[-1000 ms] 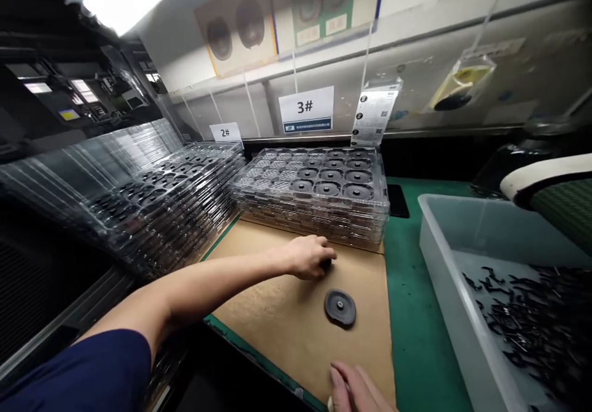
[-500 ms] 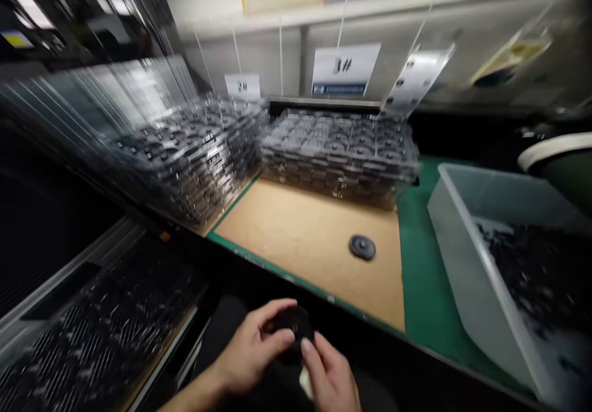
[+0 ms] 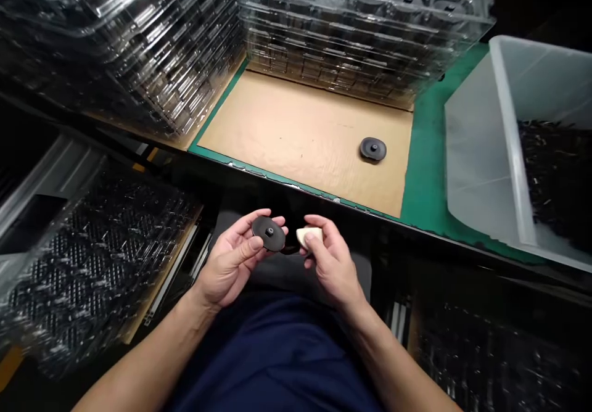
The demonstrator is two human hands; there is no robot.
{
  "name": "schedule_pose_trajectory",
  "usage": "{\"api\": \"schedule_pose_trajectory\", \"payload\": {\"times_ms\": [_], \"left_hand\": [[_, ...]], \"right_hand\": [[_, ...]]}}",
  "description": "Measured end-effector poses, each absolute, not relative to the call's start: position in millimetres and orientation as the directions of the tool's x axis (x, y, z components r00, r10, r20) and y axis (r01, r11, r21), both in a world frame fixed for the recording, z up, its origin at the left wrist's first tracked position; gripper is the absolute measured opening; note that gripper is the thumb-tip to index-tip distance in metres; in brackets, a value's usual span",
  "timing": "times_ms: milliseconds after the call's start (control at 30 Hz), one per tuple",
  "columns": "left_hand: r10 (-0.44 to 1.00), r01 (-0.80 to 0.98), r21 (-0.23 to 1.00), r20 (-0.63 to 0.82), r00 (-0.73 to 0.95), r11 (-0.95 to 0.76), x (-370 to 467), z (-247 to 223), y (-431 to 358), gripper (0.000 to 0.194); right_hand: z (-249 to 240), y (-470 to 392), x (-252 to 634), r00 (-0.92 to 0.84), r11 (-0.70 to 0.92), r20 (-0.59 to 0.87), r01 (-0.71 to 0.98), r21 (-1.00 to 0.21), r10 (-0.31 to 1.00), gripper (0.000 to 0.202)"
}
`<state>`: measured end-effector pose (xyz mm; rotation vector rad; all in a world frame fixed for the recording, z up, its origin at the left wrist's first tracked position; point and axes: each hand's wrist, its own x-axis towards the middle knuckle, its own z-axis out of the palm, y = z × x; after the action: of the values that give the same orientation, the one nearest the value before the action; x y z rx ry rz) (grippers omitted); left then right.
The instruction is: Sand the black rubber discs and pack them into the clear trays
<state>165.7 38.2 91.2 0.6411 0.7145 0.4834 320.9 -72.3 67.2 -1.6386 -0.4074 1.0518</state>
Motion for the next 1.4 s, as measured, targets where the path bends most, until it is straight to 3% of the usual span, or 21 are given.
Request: {"api": "schedule_pose_trajectory", "payload": {"times_ms": [100,200,267,367,700,967,1100,1200,1333,1400], "left_hand": [[0.605,-0.183,0.697,-0.426,0.673,0.694,167,94,40,0.051],[0.605,-0.196,0.709,-0.386,0.696,0.678,169,97,39,0.054],[0.616,-0.217,0.714,-0.362,0.7,0.666,171,99,37,0.054],[0.625,-0.236,0.711,-0.352,0.697,0.663,172,101,36,0.054],[0.649,-0.263,0.708,-0.352,0.674,0.656,171,107,34,0.054],[0.668,-0.278,0.715,-0.343,0.66,0.641,173,105,34,0.053],[0.675,-0.282,0.724,-0.33,0.66,0.63,173,105,34,0.053],[0.678,-0.29,0.719,-0.331,0.656,0.631,173,106,33,0.054],[0.666,-0.287,0.709,-0.335,0.667,0.644,173,108,33,0.052],[0.661,-0.285,0.707,-0.335,0.671,0.648,173,109,34,0.052]], "right_hand": [[86,-76,324,0.549,-0.249,-0.152,0.106,-0.963,0.822,0.043],[106,-75,325,0.445,-0.068,0.14,0.42,-0.905,0.885,0.025],[114,-74,326,0.428,-0.051,0.202,0.51,-0.859,0.881,0.014],[120,-74,328,0.395,-0.081,0.146,0.503,-0.86,0.907,0.007],[124,-72,322,0.389,-0.059,0.231,0.606,-0.793,0.892,0.007],[123,-68,319,0.424,-0.074,0.23,0.588,-0.805,0.876,0.008],[124,-67,318,0.35,-0.019,0.174,0.484,-0.875,0.92,0.008],[122,-64,322,0.393,-0.027,0.224,0.54,-0.841,0.892,0.009],[121,-62,328,0.381,-0.086,0.092,0.425,-0.901,0.92,0.012],[122,-61,331,0.373,-0.079,0.107,0.449,-0.89,0.922,0.014]]}}
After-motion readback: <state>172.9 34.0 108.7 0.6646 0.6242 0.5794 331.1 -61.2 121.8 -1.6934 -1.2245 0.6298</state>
